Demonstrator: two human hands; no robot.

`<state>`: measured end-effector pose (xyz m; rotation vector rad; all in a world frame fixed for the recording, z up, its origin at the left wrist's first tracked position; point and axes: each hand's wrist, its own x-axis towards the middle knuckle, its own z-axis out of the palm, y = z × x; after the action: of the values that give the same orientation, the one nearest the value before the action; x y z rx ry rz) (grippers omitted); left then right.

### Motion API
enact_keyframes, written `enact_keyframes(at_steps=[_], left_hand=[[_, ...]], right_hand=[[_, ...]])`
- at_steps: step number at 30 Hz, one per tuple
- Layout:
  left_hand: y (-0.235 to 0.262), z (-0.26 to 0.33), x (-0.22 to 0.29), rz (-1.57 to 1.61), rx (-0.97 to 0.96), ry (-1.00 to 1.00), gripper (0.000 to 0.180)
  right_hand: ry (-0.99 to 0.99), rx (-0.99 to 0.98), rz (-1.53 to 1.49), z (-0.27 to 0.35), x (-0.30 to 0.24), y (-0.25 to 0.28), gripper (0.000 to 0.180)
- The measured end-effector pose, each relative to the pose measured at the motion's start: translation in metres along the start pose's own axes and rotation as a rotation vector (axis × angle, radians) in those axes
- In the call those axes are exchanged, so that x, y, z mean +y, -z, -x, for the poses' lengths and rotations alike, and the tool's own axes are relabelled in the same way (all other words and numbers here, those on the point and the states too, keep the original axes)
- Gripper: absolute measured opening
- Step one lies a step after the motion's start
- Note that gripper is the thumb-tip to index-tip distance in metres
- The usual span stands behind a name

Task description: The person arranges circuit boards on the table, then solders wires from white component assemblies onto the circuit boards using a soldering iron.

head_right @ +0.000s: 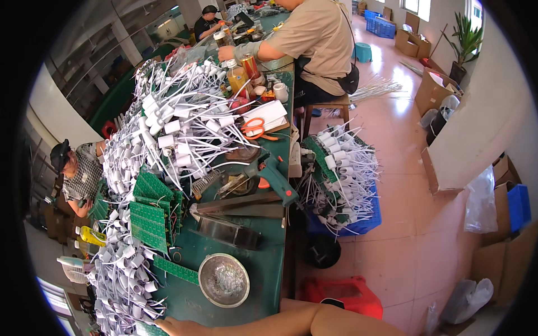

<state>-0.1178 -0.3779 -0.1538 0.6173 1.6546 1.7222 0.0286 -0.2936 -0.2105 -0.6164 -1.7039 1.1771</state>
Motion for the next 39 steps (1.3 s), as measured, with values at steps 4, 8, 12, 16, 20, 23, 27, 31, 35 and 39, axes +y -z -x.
enact_keyframes(at_steps=[4,8,12,16,20,23,27,31,35,39], left_hand=[[0.033,-0.028,0.013,0.170,0.060,-0.065,0.060],[0.057,-0.041,-0.018,-0.012,0.020,-0.260,0.052],[0.007,-0.019,-0.040,-0.149,-0.099,-0.335,0.043],[-0.024,-0.004,-0.044,-0.092,-0.251,-0.096,0.060],[-0.017,-0.013,-0.047,0.112,-0.549,-0.167,0.053],[-0.016,-0.006,-0.060,0.172,-0.409,-0.198,0.054],[-0.034,0.008,-0.081,0.299,-0.235,-0.301,0.051],[-0.070,0.032,-0.062,0.090,-0.063,-0.450,0.038],[-0.078,0.014,-0.045,0.317,-0.190,-0.152,0.035],[-0.024,-0.013,-0.046,0.568,-0.433,0.216,0.031]], right_hand=[[-0.048,-0.012,0.186,0.007,0.026,-0.001,0.054],[0.204,0.245,0.024,0.000,0.064,-0.051,0.036],[-0.087,-0.268,-0.423,-0.001,0.049,-0.011,0.030],[-0.188,-0.317,-0.330,0.004,0.015,0.013,0.038],[-0.160,-0.335,-0.215,0.006,0.007,0.020,0.036],[-0.139,-0.382,-0.271,0.006,0.001,0.023,0.030],[-0.087,-0.088,-0.063,0.015,0.002,0.011,0.028],[0.137,0.155,0.133,0.027,0.004,-0.005,0.026],[-0.121,0.074,0.213,0.011,-0.006,0.013,0.024],[-0.119,-0.015,0.091,0.005,-0.001,0.030,0.034]])
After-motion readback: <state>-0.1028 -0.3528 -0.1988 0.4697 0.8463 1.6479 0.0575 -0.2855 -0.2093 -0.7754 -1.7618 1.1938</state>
